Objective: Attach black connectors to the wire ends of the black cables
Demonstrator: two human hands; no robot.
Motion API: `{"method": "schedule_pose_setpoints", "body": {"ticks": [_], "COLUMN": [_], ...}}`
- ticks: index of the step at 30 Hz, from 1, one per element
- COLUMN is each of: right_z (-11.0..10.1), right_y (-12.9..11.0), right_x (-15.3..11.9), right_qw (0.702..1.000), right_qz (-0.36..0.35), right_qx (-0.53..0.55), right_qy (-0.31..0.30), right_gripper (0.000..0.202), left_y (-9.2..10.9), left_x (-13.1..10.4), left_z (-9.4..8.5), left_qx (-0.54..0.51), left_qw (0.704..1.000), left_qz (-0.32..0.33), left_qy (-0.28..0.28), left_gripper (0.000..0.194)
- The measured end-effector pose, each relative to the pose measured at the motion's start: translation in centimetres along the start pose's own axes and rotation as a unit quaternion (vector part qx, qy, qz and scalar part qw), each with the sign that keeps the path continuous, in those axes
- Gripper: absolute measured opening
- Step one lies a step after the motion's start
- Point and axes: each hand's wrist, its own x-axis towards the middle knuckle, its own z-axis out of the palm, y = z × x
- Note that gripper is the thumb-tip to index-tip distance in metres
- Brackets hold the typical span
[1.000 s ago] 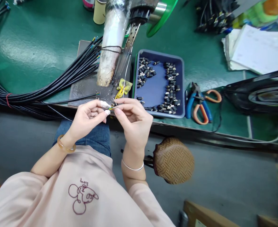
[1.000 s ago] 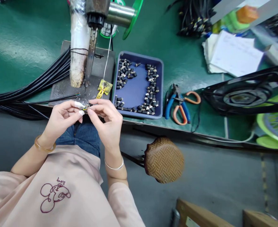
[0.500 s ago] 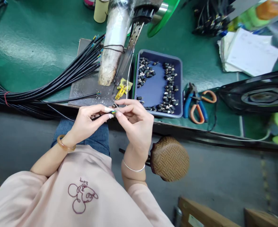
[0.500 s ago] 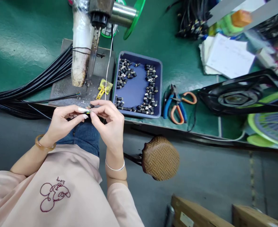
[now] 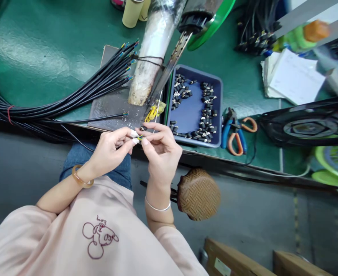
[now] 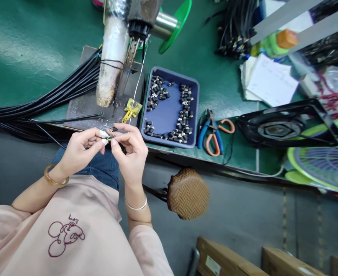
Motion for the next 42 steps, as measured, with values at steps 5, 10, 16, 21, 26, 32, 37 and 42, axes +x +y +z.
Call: {"method": "schedule_pose_setpoints", "body": {"ticks": [5,10,16,21,26,32,37,42], "right_z": [1.2,0.7,-0.2,-0.2,-0.5,-0.5,-0.4,-0.6], "right_y": [0.0,0.1,-0.1,-0.7,-1.0,-0.6,-0.5,0.0], "right_x": [-1.2,-1.4,-1.4,-1.1,-0.7,-1.2,-1.2,-1.2], "right_qw": [0.975,0.963,0.986,0.993,0.999,0.991,0.979,0.977], "right_qz": [-0.145,-0.178,-0.142,-0.096,-0.009,-0.089,-0.159,-0.172], "right_qx": [-0.153,-0.19,-0.078,-0.062,-0.03,-0.079,-0.121,-0.12], "right_qy": [0.075,0.073,0.048,0.016,-0.03,0.067,0.046,0.036], "right_gripper": [0.016,0.02,0.014,0.009,0.011,0.008,0.014,0.018], "left_y": [-0.1,0.1,0.3,0.3,0.3,0.5,0.4,-0.1], "left_x": [0.1,0.1,-0.1,-0.1,0.0,0.4,0.7,0.6], "left_z": [-0.4,-1.1,-1.0,-0.7,-0.7,-0.5,-0.4,-0.2], "left_qx": [-0.053,-0.119,-0.096,-0.068,-0.04,-0.053,-0.079,-0.095], "left_qw": [0.998,0.989,0.99,0.993,0.996,0.996,0.993,0.99], "left_qz": [-0.042,-0.086,-0.086,-0.094,-0.081,-0.073,-0.086,-0.091], "left_qy": [0.003,0.031,0.055,0.034,0.01,0.014,0.025,0.047], "left_gripper": [0.012,0.018,0.013,0.01,0.012,0.015,0.017,0.02]}}
